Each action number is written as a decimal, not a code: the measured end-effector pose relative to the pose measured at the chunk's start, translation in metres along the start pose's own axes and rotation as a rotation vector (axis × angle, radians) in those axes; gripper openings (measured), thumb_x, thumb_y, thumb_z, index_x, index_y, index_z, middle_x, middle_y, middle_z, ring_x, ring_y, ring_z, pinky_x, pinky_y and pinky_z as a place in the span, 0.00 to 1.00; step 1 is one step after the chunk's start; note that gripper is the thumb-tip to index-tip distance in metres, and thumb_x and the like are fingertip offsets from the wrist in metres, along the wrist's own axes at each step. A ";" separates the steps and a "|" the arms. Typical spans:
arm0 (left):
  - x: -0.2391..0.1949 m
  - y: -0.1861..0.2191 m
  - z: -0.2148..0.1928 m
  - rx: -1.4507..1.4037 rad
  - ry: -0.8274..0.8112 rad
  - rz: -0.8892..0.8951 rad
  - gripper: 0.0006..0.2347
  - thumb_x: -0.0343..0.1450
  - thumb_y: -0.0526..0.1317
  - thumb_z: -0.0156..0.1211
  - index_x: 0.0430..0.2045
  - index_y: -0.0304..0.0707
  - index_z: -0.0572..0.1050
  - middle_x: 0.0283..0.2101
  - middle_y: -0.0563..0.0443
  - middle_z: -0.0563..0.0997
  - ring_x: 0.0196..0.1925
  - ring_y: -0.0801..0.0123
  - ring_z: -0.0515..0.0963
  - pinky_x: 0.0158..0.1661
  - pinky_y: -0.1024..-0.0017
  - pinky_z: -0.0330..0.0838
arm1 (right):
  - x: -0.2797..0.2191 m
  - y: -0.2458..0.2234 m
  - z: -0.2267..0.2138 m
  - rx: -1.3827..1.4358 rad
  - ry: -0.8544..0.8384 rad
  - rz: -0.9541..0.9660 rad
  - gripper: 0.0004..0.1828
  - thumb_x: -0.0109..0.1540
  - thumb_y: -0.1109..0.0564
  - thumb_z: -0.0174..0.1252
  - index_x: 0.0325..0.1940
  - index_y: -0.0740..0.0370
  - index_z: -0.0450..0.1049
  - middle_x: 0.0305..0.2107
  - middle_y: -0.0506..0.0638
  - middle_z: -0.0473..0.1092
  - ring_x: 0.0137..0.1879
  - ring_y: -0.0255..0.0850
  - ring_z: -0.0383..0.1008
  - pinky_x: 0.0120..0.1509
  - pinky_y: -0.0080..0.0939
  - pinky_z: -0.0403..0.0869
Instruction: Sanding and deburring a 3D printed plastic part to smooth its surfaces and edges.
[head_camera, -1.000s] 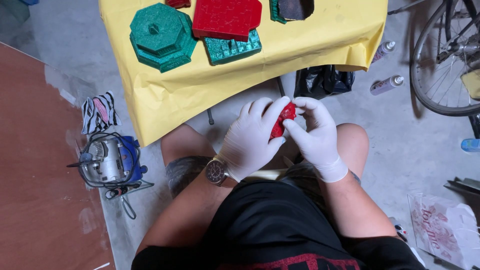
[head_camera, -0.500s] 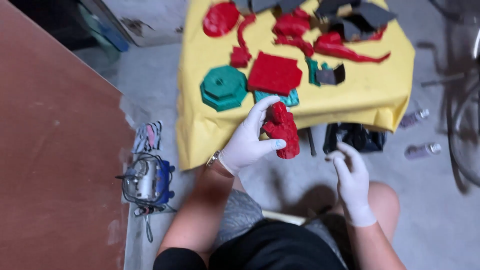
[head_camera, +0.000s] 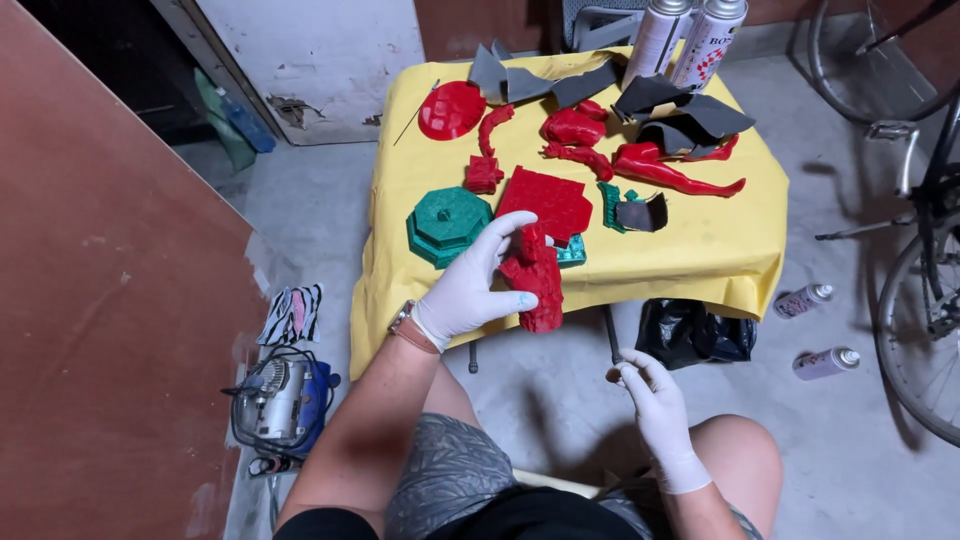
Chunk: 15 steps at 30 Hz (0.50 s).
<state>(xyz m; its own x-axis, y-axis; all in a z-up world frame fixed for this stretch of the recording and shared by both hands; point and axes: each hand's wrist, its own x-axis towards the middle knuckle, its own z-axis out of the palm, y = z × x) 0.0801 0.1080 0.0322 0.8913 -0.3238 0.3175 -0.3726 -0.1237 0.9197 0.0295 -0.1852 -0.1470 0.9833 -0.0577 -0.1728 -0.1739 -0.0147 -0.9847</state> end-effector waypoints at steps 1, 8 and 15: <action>-0.001 0.000 0.001 0.001 0.001 -0.001 0.35 0.63 0.34 0.69 0.67 0.42 0.59 0.69 0.45 0.65 0.74 0.58 0.62 0.75 0.57 0.47 | 0.000 0.003 0.000 0.000 -0.002 0.001 0.18 0.65 0.57 0.56 0.58 0.66 0.75 0.35 0.59 0.78 0.46 0.44 0.79 0.57 0.40 0.73; -0.009 -0.016 0.015 -0.180 -0.042 0.016 0.35 0.64 0.33 0.69 0.67 0.39 0.57 0.66 0.42 0.67 0.69 0.60 0.68 0.68 0.65 0.64 | -0.003 0.005 0.011 0.152 -0.133 -0.024 0.20 0.65 0.59 0.55 0.60 0.70 0.71 0.39 0.62 0.76 0.47 0.47 0.79 0.57 0.42 0.76; -0.024 -0.044 0.059 -0.483 -0.091 0.000 0.42 0.62 0.30 0.74 0.71 0.40 0.55 0.68 0.42 0.67 0.71 0.59 0.63 0.67 0.55 0.60 | -0.031 -0.069 0.054 0.554 -0.367 -0.177 0.38 0.56 0.73 0.46 0.73 0.72 0.59 0.49 0.68 0.73 0.50 0.54 0.79 0.55 0.55 0.79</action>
<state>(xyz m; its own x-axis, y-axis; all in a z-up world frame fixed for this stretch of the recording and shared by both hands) 0.0600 0.0657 -0.0290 0.8570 -0.4070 0.3160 -0.1913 0.3181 0.9285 0.0135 -0.1288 -0.0751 0.9660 0.2421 0.0905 -0.0520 0.5251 -0.8494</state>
